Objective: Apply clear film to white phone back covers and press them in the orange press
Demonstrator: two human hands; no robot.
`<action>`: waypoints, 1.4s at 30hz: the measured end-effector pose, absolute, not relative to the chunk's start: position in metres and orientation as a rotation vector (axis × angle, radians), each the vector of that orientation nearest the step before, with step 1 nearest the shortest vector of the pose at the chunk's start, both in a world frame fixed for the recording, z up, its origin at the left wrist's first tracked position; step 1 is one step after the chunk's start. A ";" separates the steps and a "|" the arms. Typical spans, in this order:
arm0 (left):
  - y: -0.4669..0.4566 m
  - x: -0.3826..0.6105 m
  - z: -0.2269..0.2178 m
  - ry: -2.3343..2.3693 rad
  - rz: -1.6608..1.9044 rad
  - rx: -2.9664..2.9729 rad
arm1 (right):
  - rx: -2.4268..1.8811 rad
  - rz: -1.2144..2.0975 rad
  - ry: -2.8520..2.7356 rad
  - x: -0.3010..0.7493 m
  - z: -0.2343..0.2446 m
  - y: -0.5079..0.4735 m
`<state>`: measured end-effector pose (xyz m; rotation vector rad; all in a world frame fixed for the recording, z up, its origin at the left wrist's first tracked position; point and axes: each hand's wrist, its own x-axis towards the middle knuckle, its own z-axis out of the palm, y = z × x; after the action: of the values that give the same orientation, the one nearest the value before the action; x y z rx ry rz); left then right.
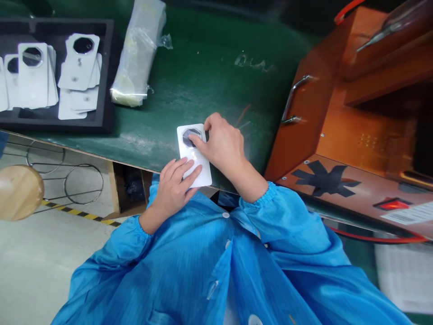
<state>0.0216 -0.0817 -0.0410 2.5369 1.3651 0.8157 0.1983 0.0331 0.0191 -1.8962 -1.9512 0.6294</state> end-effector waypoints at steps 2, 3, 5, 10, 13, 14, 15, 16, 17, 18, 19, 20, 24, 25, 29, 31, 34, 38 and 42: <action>-0.082 0.021 -0.040 1.372 0.781 2.518 | -1.922 0.627 -1.947 0.199 0.026 0.028; -0.082 0.021 -0.040 1.377 0.768 2.513 | -1.915 0.615 -1.968 0.201 0.029 0.024; -0.082 0.020 -0.038 1.371 0.767 2.513 | -1.833 0.576 -2.056 0.207 0.037 0.011; -0.076 0.005 -0.029 1.233 0.817 2.545 | -1.363 0.471 -2.421 0.225 0.046 -0.041; -0.071 -0.006 -0.012 1.148 0.882 2.596 | -1.207 0.210 -2.490 0.222 0.044 -0.070; -0.068 -0.008 -0.004 1.123 0.905 2.601 | -1.195 0.086 -2.470 0.220 0.044 -0.075; -0.064 -0.009 0.005 1.097 0.914 2.596 | -1.184 -0.042 -2.431 0.220 0.045 -0.077; -0.059 -0.008 0.015 1.063 0.925 2.582 | -1.170 -0.157 -2.379 0.223 0.048 -0.078; -0.054 -0.006 0.025 1.051 0.948 2.550 | -1.146 -0.243 -2.320 0.230 0.052 -0.078; -0.048 -0.001 0.037 1.065 1.000 2.493 | -1.120 -0.296 -2.254 0.241 0.058 -0.080; -0.041 0.006 0.049 1.079 1.078 2.406 | -1.101 -0.324 -2.180 0.254 0.065 -0.085; -0.035 0.015 0.062 1.096 1.162 2.292 | -1.108 -0.327 -2.102 0.270 0.073 -0.095; -0.006 0.086 0.110 0.964 1.012 1.994 | -1.287 -0.320 -1.859 0.336 0.089 -0.157; 0.003 0.110 0.119 0.879 0.867 1.983 | -1.357 -0.364 -1.810 0.351 0.088 -0.173; 0.035 0.219 0.139 0.537 0.566 1.743 | -1.551 -0.677 -1.626 0.394 0.072 -0.206; 0.041 0.268 0.144 0.474 0.495 1.571 | -1.577 -0.810 -1.571 0.407 0.062 -0.205; 0.037 0.322 0.147 0.473 0.562 1.375 | -1.545 -0.934 -1.516 0.426 0.052 -0.190; 0.023 0.353 0.144 0.474 0.620 1.308 | -1.512 -0.972 -1.483 0.453 0.045 -0.163; 0.015 0.355 0.139 0.477 0.705 1.252 | -1.557 -0.862 -1.470 0.480 0.042 -0.133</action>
<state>0.3555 0.0149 0.1386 1.2525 0.4771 0.7053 0.4797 -0.1332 0.0420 -1.5570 -1.4699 -0.8615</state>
